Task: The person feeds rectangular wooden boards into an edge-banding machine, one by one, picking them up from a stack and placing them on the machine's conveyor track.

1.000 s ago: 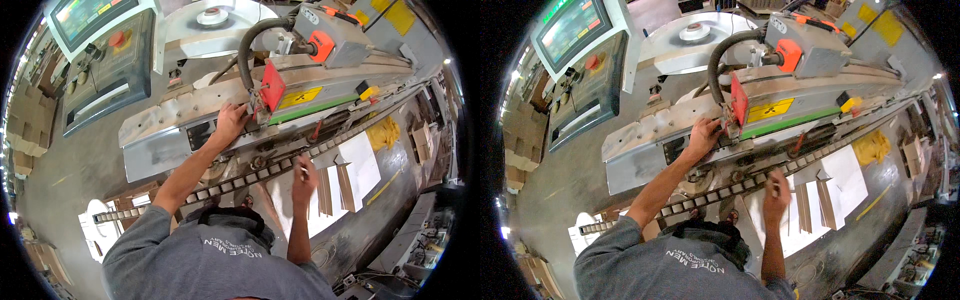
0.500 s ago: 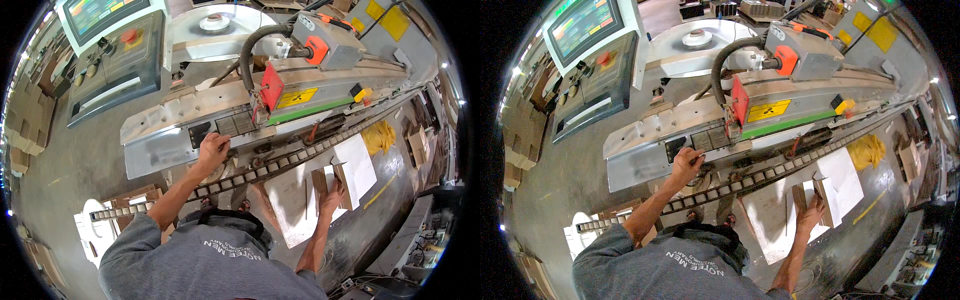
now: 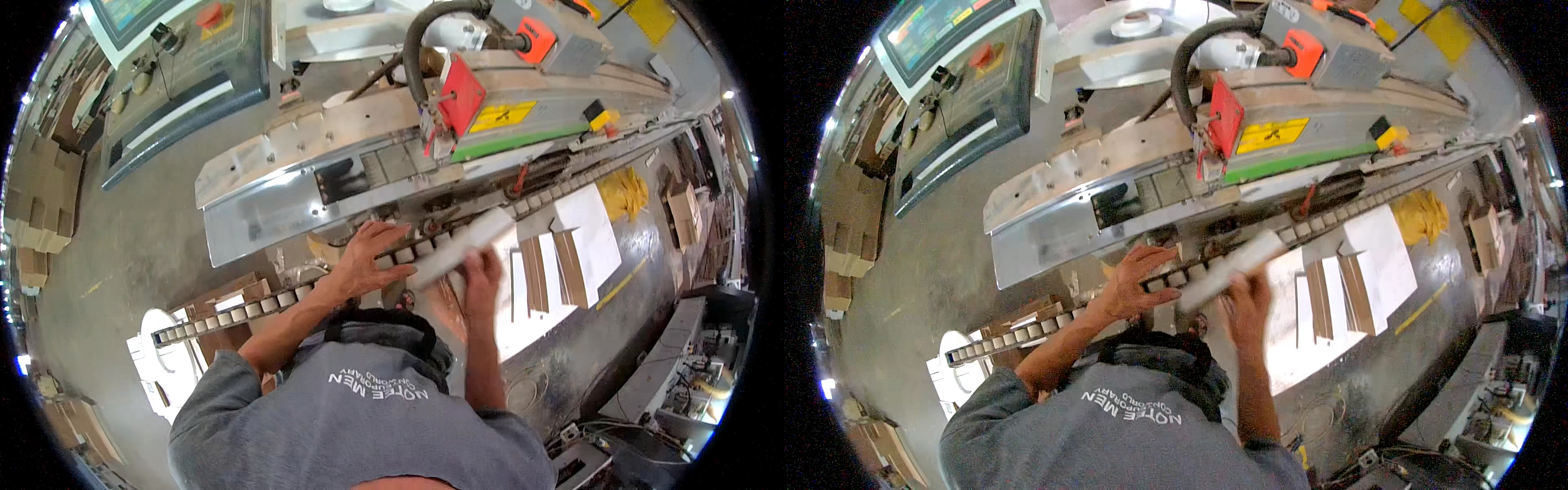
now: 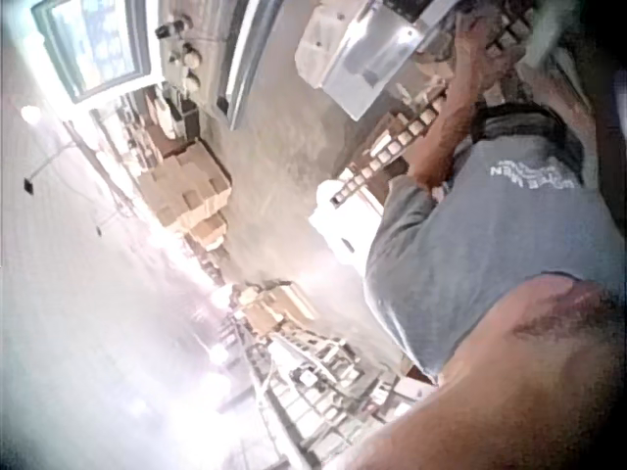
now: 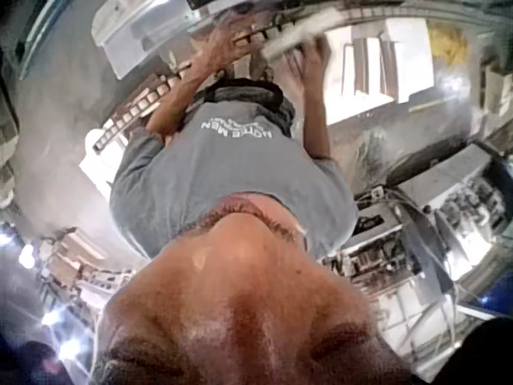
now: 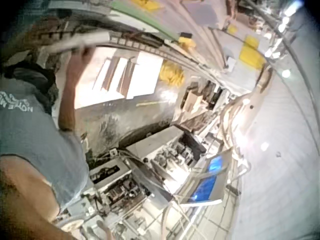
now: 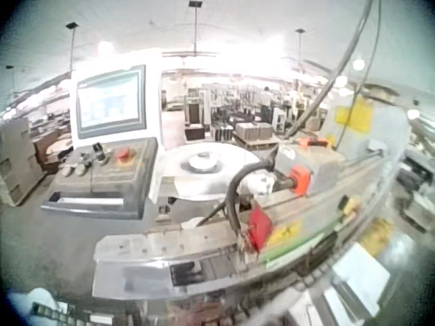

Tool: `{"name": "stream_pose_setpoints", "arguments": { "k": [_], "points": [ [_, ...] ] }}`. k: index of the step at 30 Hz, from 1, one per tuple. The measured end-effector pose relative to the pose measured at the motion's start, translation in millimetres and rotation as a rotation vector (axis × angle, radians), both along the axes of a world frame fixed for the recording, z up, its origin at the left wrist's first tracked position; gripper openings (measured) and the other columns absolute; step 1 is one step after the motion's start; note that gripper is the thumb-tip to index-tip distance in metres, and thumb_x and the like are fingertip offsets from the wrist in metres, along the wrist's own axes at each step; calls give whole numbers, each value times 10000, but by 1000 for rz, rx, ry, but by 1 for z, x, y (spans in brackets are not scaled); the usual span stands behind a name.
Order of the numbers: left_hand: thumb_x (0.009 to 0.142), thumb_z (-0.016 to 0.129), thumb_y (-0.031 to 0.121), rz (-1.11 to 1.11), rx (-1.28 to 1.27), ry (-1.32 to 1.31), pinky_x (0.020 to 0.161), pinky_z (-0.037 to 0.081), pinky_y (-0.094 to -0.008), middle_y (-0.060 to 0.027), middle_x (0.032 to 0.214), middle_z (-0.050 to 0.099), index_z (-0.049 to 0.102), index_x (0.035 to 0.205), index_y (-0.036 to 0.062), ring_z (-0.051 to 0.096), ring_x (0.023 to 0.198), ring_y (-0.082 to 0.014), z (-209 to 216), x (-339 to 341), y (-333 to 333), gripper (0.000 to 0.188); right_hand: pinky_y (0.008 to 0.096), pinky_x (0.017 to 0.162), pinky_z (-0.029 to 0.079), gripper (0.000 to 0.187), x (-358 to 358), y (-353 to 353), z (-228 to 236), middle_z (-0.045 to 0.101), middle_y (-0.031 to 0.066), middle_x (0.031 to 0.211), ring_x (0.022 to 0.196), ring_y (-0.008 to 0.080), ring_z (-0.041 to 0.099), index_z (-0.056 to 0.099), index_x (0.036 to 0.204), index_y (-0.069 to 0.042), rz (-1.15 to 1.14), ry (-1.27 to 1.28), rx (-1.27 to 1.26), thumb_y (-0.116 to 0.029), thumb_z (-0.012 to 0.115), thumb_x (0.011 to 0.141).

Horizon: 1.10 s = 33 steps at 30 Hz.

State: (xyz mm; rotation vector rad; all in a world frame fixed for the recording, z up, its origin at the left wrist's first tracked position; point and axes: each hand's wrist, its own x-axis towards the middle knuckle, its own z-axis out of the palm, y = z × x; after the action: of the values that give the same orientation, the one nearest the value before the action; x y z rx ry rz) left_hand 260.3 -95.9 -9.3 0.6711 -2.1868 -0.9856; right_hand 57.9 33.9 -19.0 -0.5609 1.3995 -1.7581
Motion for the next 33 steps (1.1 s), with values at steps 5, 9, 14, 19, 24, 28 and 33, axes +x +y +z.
{"name": "stream_pose_setpoints", "arguments": {
  "k": [5, 9, 14, 19, 24, 28, 33],
  "points": [
    [723, 855, 175, 149, 195, -101, 1052, 445, -486, -220, 1216, 639, 622, 1318, 40, 568, 1211, -381, 5, 41, -15, 654, 340, 902, 527, 343, 91, -80, -17, 623, 94, 1160, 1038, 178, 605, 557, 1259, 17, 162, -283, -148, -223, 593, 1016],
    [768, 844, 184, 314, -70, -243, 940, 521, -458, -199, 1183, 657, 616, 1320, 23, 618, 1105, -377, -18, 105, -62, 619, 372, 896, 559, 529, 126, -119, -22, 594, 154, 1274, 1070, 222, 624, 445, 1420, 62, 544, -273, -116, -207, 615, 998],
    [627, 868, 107, 297, -491, -214, 936, 467, -476, -169, 1131, 646, 714, 1152, 65, 570, 1052, -369, -39, 154, -123, 548, 365, 839, 580, 661, 185, -159, -44, 587, 167, 1280, 1061, 228, 625, 294, 1513, 50, 479, -347, 6, -179, 627, 991],
    [601, 873, 94, 514, -548, -189, 863, 461, -446, -129, 1043, 641, 745, 1048, 60, 566, 995, -345, -29, 166, -122, 466, 338, 809, 589, 301, 211, -185, -49, 533, 40, 1035, 951, 128, 592, 429, 1220, -37, 430, -344, -83, -97, 596, 978],
    [619, 866, 82, 596, -442, -189, 801, 459, -420, -100, 928, 627, 757, 1005, 49, 572, 894, -306, -41, 185, -126, 403, 327, 823, 585, 235, 216, -195, -55, 524, 29, 1006, 939, 107, 585, 460, 1169, -42, 480, -198, -149, -89, 584, 975],
    [643, 858, 79, 580, -409, -227, 792, 473, -412, -112, 906, 637, 755, 1022, 46, 584, 881, -311, -47, 188, -131, 394, 327, 821, 580, 355, 215, -196, -49, 573, 168, 1217, 991, 153, 610, 455, 1249, 33, 461, -146, -106, -126, 604, 968],
    [689, 842, 77, 555, -325, -173, 787, 496, -429, -131, 904, 651, 750, 1045, 39, 606, 861, -328, -49, 189, -130, 370, 310, 785, 565, 418, 219, -196, -54, 546, 271, 1342, 1012, 190, 630, 456, 1247, 86, 406, -133, -88, -160, 627, 955]
  ]
}}
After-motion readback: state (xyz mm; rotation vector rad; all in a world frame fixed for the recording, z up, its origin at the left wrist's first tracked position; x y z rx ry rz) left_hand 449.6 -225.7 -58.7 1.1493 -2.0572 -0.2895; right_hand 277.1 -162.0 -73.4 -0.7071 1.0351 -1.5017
